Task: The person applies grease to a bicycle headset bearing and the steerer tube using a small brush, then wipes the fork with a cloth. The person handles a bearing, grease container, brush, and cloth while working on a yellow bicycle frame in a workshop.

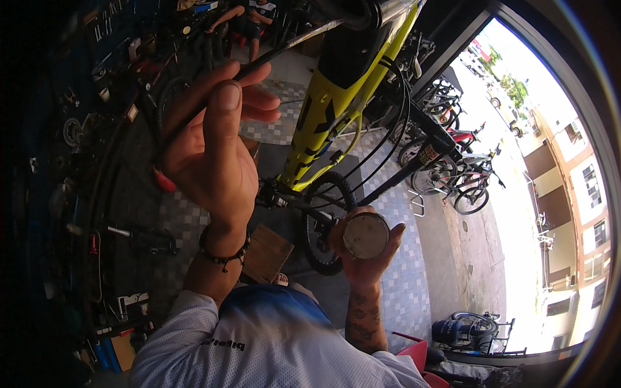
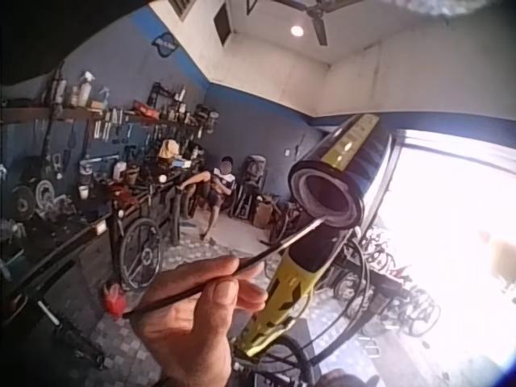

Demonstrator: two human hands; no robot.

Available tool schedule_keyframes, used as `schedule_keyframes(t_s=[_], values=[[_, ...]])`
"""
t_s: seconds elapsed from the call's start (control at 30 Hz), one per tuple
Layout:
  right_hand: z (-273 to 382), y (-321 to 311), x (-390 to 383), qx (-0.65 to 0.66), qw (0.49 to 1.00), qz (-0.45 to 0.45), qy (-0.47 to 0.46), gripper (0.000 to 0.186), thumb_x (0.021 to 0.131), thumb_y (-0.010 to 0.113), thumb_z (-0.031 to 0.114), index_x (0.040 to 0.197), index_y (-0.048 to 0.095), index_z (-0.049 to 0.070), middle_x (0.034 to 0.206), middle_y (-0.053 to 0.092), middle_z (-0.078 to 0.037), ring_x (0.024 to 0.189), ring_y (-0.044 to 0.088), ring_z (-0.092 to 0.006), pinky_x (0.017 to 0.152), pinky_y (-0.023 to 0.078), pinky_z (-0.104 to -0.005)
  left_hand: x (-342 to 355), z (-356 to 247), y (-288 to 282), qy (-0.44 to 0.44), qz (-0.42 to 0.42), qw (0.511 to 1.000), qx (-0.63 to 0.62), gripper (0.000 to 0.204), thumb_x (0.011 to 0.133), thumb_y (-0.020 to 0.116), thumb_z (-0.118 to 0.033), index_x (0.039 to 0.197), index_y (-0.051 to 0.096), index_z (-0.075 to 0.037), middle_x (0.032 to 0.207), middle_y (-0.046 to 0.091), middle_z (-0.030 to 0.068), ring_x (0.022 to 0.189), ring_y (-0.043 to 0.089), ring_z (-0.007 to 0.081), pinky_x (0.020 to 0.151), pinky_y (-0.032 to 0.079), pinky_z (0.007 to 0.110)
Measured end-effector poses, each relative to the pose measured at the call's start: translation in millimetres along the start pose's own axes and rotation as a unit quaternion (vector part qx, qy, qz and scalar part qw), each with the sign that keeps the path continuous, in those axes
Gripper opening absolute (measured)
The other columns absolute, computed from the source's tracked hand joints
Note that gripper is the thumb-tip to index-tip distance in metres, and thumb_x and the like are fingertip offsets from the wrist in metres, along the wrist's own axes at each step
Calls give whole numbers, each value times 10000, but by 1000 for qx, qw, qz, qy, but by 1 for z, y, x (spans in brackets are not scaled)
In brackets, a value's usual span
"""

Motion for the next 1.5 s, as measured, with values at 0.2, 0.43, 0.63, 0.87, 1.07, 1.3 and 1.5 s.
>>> schedule_keyframes(t_s=[0.2,0.43,0.63,0.87,1.07,1.3,1.5], values=[[0,2,1,5,1000,0,3,852,989,227,806,1099,579,37,793,613,-104,556,524,-215,536,426,-339,1,3,-3,-11,-3,998,-65,217,975,679,28,1188,684,74,1075,755,215,832,741,170,733,634,284],[3,11,0,-22,999,-36,-3,806,1025,251,757,1095,585,27,526,409,18,501,371,-160,578,362,-349,1,2,-6,0,-24,999,-40,217,971,680,43,1186,693,70,1085,753,200,841,740,174,743,630,281],[2,11,2,-17,999,-39,1,808,1028,241,754,1098,592,30,524,413,16,504,377,-160,585,369,-351,-1,-3,0,23,16,999,-21,202,955,690,61,1154,699,90,1100,740,190,906,754,208,774,647,294],[1,6,2,-3,1000,-4,-2,824,1016,236,770,1108,587,30,616,482,-23,513,430,-179,559,386,-348,0,-1,7,-15,16,1000,-17,269,1004,620,-106,1202,659,72,1017,756,250,734,731,226,664,632,345],[2,3,4,12,1000,23,-6,858,992,211,801,1107,580,35,744,600,-106,548,518,-214,544,416,-344,5,3,10,-51,9,995,-82,287,1028,590,-133,1211,654,79,1010,753,257,744,751,252,670,650,361],[2,-2,4,0,1000,-4,0,851,993,205,798,1101,582,43,715,591,-105,534,515,-215,547,418,-345,10,4,15,-75,8,985,-152,324,1050,567,-171,1261,615,70,1057,746,260,841,774,283,742,669,387],[3,-3,4,1,1000,4,-2,852,994,202,798,1098,578,40,720,594,-107,526,512,-212,544,425,-347,4,9,13,-117,8,961,-251,330,1060,558,-180,1289,577,56,1136,723,273,941,770,303,805,670,397]])
Point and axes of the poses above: each hand's wrist, its own x-axis towards the middle knuckle, its own y-axis out of the palm, z = x × y, the point moved 7 cm from there along x, towards the middle knuckle
